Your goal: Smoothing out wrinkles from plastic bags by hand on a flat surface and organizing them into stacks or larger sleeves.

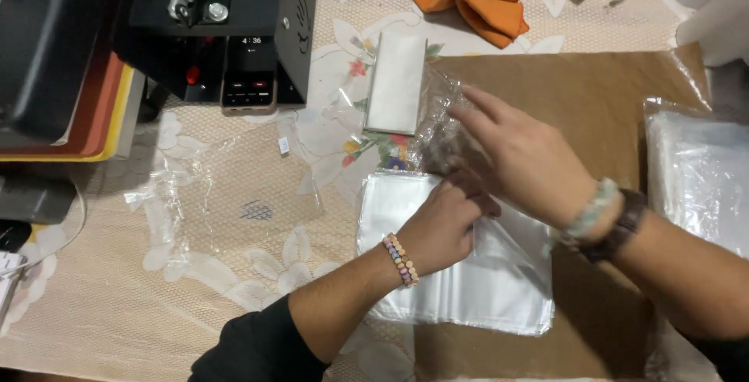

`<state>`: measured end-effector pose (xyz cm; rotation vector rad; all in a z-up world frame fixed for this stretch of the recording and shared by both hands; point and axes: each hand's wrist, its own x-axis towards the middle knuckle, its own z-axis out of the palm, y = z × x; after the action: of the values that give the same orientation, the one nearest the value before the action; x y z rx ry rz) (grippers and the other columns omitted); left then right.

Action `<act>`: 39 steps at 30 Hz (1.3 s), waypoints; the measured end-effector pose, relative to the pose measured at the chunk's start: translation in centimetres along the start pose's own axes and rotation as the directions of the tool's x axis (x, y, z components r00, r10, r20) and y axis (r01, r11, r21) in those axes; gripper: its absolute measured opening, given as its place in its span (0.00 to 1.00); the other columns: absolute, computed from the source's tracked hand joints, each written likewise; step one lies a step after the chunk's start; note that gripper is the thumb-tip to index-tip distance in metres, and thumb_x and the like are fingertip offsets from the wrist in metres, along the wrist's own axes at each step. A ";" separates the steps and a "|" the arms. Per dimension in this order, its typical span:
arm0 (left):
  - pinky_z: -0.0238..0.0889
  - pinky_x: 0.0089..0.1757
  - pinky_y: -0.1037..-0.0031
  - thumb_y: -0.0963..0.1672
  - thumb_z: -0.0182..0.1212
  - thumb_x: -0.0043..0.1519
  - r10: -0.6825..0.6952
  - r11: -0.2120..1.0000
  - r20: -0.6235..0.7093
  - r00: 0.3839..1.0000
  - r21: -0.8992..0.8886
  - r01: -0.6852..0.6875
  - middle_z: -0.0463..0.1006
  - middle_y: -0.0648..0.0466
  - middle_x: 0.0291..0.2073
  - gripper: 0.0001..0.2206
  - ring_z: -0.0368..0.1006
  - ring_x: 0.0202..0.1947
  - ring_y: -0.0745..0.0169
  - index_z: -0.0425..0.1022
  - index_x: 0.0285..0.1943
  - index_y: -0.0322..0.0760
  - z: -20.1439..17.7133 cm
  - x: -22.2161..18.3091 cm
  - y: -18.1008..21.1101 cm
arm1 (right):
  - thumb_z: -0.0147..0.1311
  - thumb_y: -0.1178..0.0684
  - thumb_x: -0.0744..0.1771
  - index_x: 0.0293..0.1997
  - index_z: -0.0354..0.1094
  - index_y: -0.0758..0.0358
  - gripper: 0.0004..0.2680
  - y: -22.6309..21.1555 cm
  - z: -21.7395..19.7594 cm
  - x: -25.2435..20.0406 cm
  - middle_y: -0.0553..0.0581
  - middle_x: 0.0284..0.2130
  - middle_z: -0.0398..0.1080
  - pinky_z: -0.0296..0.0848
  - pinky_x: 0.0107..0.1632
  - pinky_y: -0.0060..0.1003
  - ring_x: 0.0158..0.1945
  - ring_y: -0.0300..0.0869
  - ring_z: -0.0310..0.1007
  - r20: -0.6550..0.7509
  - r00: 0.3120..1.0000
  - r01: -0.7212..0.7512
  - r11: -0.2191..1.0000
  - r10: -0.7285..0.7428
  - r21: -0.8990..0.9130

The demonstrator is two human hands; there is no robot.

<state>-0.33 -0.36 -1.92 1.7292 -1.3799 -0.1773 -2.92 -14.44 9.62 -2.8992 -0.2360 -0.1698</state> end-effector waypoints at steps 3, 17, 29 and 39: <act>0.66 0.46 0.57 0.37 0.56 0.48 -0.034 0.999 0.039 0.999 0.035 0.033 0.77 0.47 0.34 0.10 0.73 0.42 0.40 0.78 0.37 0.35 1.4 -0.2 -1.9 | 0.60 0.46 0.63 0.66 0.59 0.60 0.25 0.3 3.8 4.7 0.70 0.68 0.55 0.68 0.58 0.61 0.66 0.68 0.57 -0.041 0.984 0.171 0.985 -0.171 -0.023; 0.66 0.45 0.53 0.41 0.57 0.51 -0.056 0.996 0.131 0.990 0.079 0.046 0.77 0.42 0.27 0.08 0.76 0.37 0.35 0.76 0.37 0.33 -2.4 0.7 1.8 | 0.49 0.45 0.63 0.72 0.51 0.53 0.27 0.8 9.1 10.0 0.68 0.70 0.53 0.64 0.58 0.72 0.67 0.80 0.49 0.262 0.943 0.221 0.975 -0.206 -0.030; 0.65 0.45 0.49 0.39 0.54 0.52 -0.059 0.998 0.122 0.991 0.032 0.056 0.75 0.40 0.30 0.08 0.74 0.38 0.32 0.73 0.40 0.34 -0.9 0.1 0.4 | 0.46 0.52 0.67 0.68 0.56 0.60 0.20 1.5 11.2 12.3 0.71 0.64 0.58 0.75 0.49 0.64 0.63 0.75 0.59 0.135 0.978 0.190 0.951 -0.161 -0.244; 0.61 0.57 0.53 0.37 0.55 0.52 0.083 0.995 -0.019 0.996 0.056 -0.082 0.72 0.45 0.39 0.09 0.68 0.50 0.40 0.72 0.40 0.36 1.1 -1.0 -1.5 | 0.43 0.58 0.68 0.71 0.52 0.62 0.20 4.6 11.3 17.3 0.71 0.66 0.57 0.73 0.55 0.63 0.65 0.72 0.58 0.110 0.979 0.196 0.931 -0.170 -0.308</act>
<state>-0.30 -0.14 -4.07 1.7107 -1.4495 -0.0758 15.91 -13.74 0.00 -3.2057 -0.5419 -0.1309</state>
